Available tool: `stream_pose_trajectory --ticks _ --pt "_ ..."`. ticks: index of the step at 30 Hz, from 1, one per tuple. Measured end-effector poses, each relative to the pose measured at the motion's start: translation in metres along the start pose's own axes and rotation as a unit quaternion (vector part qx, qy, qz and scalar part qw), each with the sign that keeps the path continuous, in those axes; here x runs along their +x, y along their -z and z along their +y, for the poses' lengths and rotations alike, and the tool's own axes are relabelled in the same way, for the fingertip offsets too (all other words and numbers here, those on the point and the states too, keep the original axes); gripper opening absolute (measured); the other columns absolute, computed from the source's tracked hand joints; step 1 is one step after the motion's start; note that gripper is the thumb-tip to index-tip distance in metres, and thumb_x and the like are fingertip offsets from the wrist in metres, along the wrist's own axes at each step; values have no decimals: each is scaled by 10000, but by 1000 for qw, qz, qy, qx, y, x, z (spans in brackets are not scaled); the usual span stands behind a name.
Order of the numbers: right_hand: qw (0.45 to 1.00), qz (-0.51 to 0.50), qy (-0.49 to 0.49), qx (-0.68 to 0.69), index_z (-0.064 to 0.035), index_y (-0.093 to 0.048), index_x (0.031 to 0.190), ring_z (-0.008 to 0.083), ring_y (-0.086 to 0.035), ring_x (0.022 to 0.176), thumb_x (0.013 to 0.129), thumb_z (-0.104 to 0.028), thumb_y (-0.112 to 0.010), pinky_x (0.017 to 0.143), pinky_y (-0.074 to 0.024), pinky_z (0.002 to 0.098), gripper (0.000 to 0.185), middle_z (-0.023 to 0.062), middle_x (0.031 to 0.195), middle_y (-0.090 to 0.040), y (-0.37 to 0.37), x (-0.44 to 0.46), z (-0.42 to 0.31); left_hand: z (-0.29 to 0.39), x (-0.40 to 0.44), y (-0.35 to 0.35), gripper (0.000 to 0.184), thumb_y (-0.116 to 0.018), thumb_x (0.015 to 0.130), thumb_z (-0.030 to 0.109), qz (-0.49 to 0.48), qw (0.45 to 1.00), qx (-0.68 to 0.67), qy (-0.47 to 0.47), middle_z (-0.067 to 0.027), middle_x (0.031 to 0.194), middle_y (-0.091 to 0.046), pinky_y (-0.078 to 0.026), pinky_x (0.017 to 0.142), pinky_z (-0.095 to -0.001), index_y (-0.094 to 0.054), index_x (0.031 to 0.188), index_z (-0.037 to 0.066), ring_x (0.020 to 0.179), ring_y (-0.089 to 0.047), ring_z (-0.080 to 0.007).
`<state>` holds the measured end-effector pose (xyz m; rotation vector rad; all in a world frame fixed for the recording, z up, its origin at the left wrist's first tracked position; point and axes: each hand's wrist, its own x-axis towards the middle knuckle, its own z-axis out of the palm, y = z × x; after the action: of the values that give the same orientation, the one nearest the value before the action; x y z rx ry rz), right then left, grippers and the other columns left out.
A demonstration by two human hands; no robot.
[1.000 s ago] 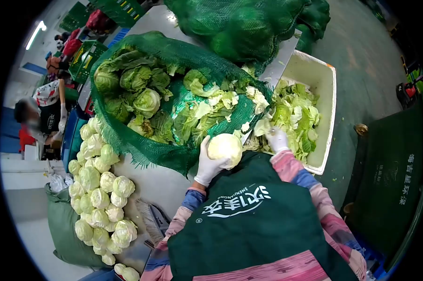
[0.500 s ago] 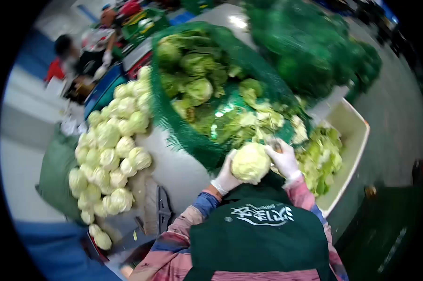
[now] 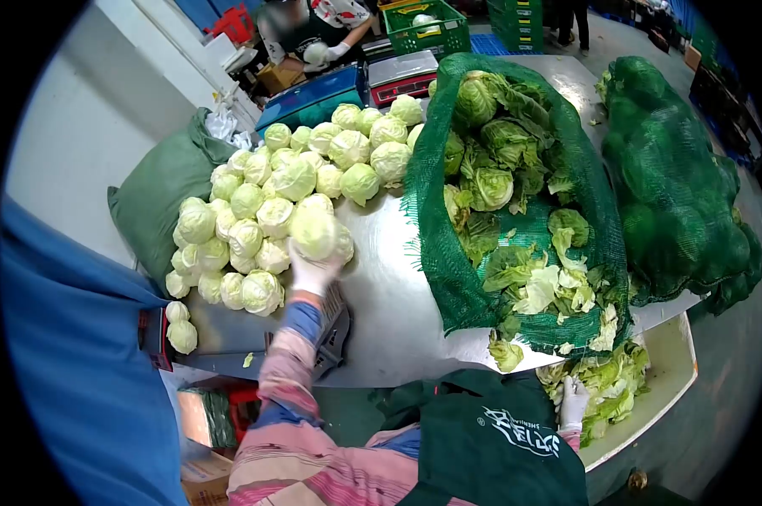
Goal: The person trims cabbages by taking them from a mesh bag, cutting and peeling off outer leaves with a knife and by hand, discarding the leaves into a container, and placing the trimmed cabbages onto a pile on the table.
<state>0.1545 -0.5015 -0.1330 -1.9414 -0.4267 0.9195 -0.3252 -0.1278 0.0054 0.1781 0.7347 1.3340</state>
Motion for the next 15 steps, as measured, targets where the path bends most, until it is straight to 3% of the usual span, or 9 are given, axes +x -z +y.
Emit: stream_pose_trajectory --ticks 3,4,5,6,8,9,11,12,15 --pt "1000 12 -9 -5 -46 -572 779 86 -434 334 948 -255 -562 304 -304 233 269 3 515 -511 -2 -2 1 90 58 35 774 -545 777 700 132 982 0 -137 -161 1349 -408 -485 858 -526 -403 1362 213 1107 -471 -392" --pt "1000 15 -7 -15 -46 -571 783 85 -435 335 948 -256 -561 306 -309 233 267 4 520 -515 -5 -3 -2 116 56 21 711 -568 794 650 146 981 -74 -101 -158 1341 -421 -464 883 -544 -412 1359 247 1119 -464 -405" --pt "1000 17 -10 0 -41 -580 813 81 -447 350 946 -253 -564 317 -323 230 250 7 552 -535 -9 -5 -3 150 74 36 688 -566 819 589 160 974 -16 -158 -150 1328 -438 -441 900 -567 -361 1385 255 1131 -459 -396" --pt "1000 2 -29 -2 1 -602 991 79 -490 404 936 -229 -585 331 -343 221 237 23 672 -589 -11 -9 -14 172 82 40 670 -579 826 544 132 969 11 -211 -125 1321 -459 -435 915 -555 -366 1383 240 1139 -476 -365" --pt "1000 5 -22 8 -9 -610 981 75 -487 402 933 -220 -587 339 -347 218 218 11 657 -590 -19 -12 -17 213 96 44 636 -604 840 455 76 944 55 -317 -77 1307 -502 -423 946 -531 -375 1380 211 1154 -509 -304" --pt "1000 5 -21 -2 -8 -613 967 74 -492 403 935 -231 -586 341 -350 220 226 8 646 -590 -23 -14 -22 226 99 41 643 -651 810 447 57 938 13 -342 -46 1305 -525 -427 968 -482 -427 1351 183 1155 -532 -274" --pt "1000 -6 -16 -8 -14 -620 918 70 -502 407 935 -245 -588 343 -355 222 234 7 637 -595 -26 -15 -23 244 118 43 828 -693 798 455 73 888 122 -437 -123 1387 -409 -388 1031 -462 -278 1415 92 1260 -418 -297" --pt "1000 1 -19 -8 -22 -621 893 69 -497 407 934 -244 -593 353 -358 219 227 3 625 -588 -29 -15 -26 246 108 20 920 -691 795 499 123 937 -84 -316 -131 1481 -326 -340 1092 -477 -215 1460 77 1332 -365 -335" --pt "1000 12 28 1 -14 -634 870 72 -508 432 929 -226 -609 390 -374 225 221 3 609 -588 -39 -16 -30 221 128 -16 900 -677 826 458 -46 978 49 -196 -142 1517 -247 -305 1121 -475 -196 1460 39 1364 -305 -353"
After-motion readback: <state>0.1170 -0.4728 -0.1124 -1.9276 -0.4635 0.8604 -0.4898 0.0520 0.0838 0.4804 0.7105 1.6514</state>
